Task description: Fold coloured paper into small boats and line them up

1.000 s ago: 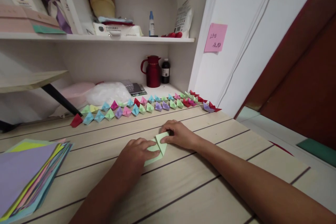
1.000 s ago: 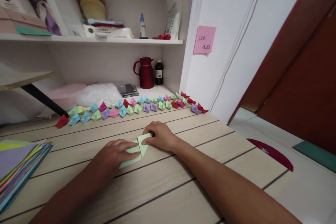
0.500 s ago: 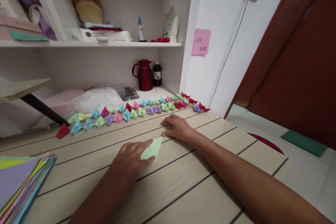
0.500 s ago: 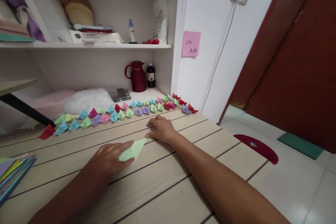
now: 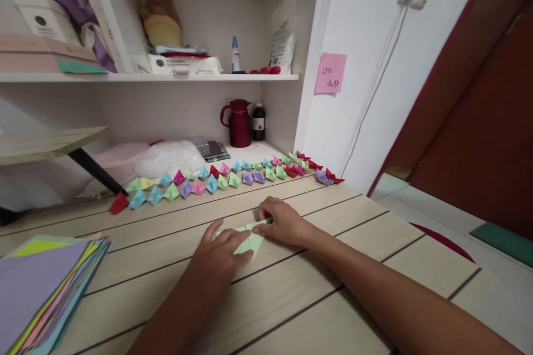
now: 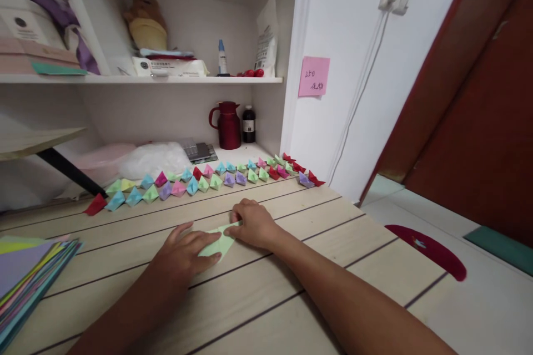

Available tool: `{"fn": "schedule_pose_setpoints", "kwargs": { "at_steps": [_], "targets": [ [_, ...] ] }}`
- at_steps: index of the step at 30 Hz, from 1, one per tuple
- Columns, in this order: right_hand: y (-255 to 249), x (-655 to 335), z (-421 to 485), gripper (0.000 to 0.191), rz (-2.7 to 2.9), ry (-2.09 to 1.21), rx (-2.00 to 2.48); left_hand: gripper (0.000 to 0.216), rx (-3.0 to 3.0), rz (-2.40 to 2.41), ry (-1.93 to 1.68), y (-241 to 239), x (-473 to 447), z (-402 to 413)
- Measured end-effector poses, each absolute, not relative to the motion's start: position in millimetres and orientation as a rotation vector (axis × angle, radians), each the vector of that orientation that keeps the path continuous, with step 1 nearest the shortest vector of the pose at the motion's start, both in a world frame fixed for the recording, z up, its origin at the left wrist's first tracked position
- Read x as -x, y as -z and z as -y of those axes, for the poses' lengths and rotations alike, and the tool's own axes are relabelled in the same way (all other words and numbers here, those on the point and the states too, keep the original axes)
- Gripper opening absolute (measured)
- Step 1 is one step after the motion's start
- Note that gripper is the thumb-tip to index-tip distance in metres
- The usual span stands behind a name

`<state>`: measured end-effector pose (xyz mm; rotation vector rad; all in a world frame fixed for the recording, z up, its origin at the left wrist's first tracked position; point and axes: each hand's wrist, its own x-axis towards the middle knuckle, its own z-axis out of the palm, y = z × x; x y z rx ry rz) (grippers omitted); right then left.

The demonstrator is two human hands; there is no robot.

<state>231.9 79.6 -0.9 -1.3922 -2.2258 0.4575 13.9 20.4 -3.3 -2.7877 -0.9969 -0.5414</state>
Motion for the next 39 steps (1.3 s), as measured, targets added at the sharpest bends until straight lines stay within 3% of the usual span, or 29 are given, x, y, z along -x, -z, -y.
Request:
{"fn": "schedule_pose_setpoints", "kwargs": {
  "at_steps": [9,12,16,20,22,25,28,30,32,35,39],
  "targets": [
    [7.2,-232.8,-79.3,0.020,1.708,-1.179,1.192,0.034,2.637,1.222,0.764,11.2,-13.8,-21.2],
    [6.2,-227.6,-77.0,0.018,1.528,-1.278,1.134,0.024,2.452,1.229,0.916,6.3,-17.1,-22.2],
    [1.5,-217.4,-69.0,0.017,1.433,-1.338,1.093,0.034,2.340,1.070,0.949,1.5,-28.6,-19.8],
    [-4.1,-208.7,-57.8,0.018,1.417,-1.387,1.050,0.015,2.296,1.087,0.855,2.5,-38.1,-14.7],
    [-8.2,-208.1,-53.2,0.021,1.431,-1.415,0.992,0.022,2.274,1.131,0.934,1.7,-38.8,-11.4],
    [-15.1,-213.0,-50.2,0.031,1.485,-1.318,0.897,0.020,2.259,1.421,1.334,-4.0,-38.1,-6.0],
    [-19.8,-220.2,-49.9,0.037,1.544,-1.174,0.856,0.022,2.142,2.165,2.002,-11.1,-40.5,-1.5],
    [-20.2,-222.1,-49.2,0.038,1.556,-1.269,0.837,0.034,1.934,2.512,2.500,-13.1,-44.1,-0.2],
    [-18.2,-219.9,-47.4,0.044,1.527,-1.476,0.792,0.043,1.787,2.561,2.873,-11.7,-48.2,-0.3],
    [-12.9,-211.6,-44.1,0.050,1.451,-1.665,0.731,0.052,1.796,2.519,3.038,-5.8,-53.9,-1.4],
    [-7.6,-205.4,-45.0,0.041,1.317,-1.646,0.846,0.053,1.997,2.579,2.869,0.2,-57.9,-1.5]
  ]
}}
